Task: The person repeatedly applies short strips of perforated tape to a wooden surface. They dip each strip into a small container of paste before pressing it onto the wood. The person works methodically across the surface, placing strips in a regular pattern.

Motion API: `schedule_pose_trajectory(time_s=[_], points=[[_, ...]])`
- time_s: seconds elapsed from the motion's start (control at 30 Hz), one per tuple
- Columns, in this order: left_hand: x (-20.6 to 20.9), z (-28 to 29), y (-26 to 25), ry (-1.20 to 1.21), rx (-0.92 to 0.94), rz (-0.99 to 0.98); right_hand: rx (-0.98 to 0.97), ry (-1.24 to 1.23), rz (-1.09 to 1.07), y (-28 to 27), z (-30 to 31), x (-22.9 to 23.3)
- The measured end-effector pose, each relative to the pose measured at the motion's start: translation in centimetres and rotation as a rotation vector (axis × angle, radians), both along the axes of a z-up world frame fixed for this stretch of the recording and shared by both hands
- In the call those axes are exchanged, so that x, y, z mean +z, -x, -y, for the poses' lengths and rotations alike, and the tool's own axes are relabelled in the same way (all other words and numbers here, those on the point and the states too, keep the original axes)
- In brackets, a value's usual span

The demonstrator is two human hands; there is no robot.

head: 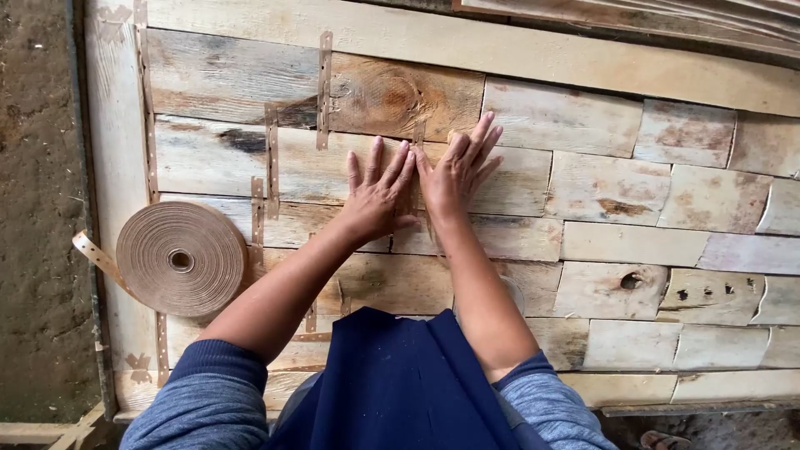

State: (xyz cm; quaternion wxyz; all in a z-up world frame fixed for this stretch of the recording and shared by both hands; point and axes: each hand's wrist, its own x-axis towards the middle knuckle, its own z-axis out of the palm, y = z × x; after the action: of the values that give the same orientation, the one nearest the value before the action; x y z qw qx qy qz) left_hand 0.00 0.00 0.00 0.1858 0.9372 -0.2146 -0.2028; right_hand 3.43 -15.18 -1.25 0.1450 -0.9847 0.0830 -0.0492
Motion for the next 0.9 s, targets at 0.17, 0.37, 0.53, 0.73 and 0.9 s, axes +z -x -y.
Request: schedule_pose_trajectory(time_s=[0.17, 0.37, 0.53, 0.73, 0.9], points=[[-0.3, 0.0, 0.0, -0.015, 0.003, 0.018, -0.054, -0.08, -0.019, -0.2, -0.2, -0.1], [-0.4, 0.1, 0.1, -0.035, 0.005, 0.035, -0.119, -0.117, -0.048, -0.9, -0.1, -0.4], [-0.3, 0.2, 0.2, -0.029, 0.012, 0.03, -0.096, -0.073, -0.032, -2.8, 0.3, -0.5], [-0.1, 0.0, 0.0, -0.011, 0.006, 0.012, -0.05, -0.045, -0.015, -4.2, 1.3, -1.2], [0.8, 0.0, -0.2, -0.016, 0.0, -0.009, 0.064, -0.008, -0.041, -1.1, 1.7, 0.6]])
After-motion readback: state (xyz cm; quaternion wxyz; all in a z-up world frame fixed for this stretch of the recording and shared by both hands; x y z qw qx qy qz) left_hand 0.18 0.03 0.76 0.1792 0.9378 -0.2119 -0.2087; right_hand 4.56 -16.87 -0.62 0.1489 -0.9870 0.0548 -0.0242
